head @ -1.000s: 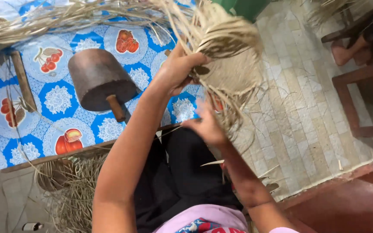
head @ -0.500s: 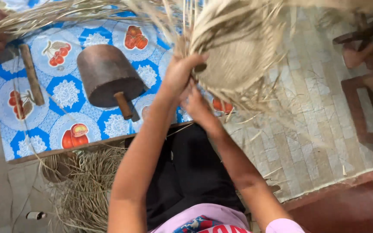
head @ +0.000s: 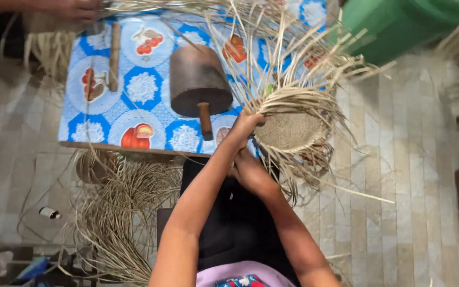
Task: Weaving a hat by hand using dried plant fibers
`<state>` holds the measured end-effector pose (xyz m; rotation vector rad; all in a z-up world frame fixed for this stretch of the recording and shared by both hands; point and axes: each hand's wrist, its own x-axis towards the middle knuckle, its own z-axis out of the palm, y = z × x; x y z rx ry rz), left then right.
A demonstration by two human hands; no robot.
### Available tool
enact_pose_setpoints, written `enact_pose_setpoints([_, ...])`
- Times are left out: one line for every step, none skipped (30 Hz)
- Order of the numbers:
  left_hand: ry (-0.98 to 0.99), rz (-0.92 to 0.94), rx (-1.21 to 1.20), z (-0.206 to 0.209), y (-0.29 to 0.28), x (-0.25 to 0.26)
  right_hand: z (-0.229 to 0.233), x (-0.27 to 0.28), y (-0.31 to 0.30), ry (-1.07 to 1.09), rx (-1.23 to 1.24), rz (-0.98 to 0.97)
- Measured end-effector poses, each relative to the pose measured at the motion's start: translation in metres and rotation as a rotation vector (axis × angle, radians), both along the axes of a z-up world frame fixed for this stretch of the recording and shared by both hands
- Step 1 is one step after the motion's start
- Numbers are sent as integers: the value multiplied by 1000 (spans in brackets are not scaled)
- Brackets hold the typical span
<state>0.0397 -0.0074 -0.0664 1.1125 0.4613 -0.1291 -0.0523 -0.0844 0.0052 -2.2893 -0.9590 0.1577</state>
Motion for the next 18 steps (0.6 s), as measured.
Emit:
enact_pose_setpoints([108,1,75,-6,8,-6,48,-18,-3,182,-101,15])
enact_pose_setpoints([223,0,148,-12,16,-16,99,-46,-8,367,-206,28])
enact_pose_setpoints([224,21,150,19,25,-29,107,-42,-15,364,-205,50])
enact_pose_setpoints([332,36,191,50,32,-40,115,-38,-22,242,-122,-250])
enact_pose_setpoints([441,51,231,81,37,-51,123,-33,-29,114,-31,-544])
enact_pose_setpoints([442,60,228,75,38,-52,110,-12,-42,113,-33,-535])
enact_pose_setpoints([433,59,220,69,39,-52,97,10,-54,-26,-49,-437])
enact_pose_setpoints([426,57,211,63,40,-53,83,31,-67,-163,-65,-339])
enact_pose_setpoints([428,65,207,79,41,-55,74,35,-60,-163,-66,-330])
enact_pose_setpoints([410,-7,270,97,42,-57,66,40,-53,-124,-225,-262])
enact_pose_setpoints([390,-80,332,114,43,-59,58,46,-46,-85,-383,-192])
enact_pose_setpoints([387,-76,332,126,42,-65,51,47,-42,-89,-382,-190])
enact_pose_setpoints([277,-63,308,139,41,-71,44,48,-38,-53,-437,-166])
enact_pose_setpoints([167,-51,286,151,40,-77,36,49,-33,-15,-490,-142])
enact_pose_setpoints([165,-48,288,136,38,-69,31,53,-37,-18,-488,-140])
enact_pose_setpoints([33,-105,347,119,34,-66,24,53,-42,14,-433,-139])
enact_pose_setpoints([-101,-163,404,102,31,-62,17,52,-47,45,-378,-138])
enact_pose_setpoints([-101,-163,404,108,35,-68,19,51,-48,45,-377,-139])
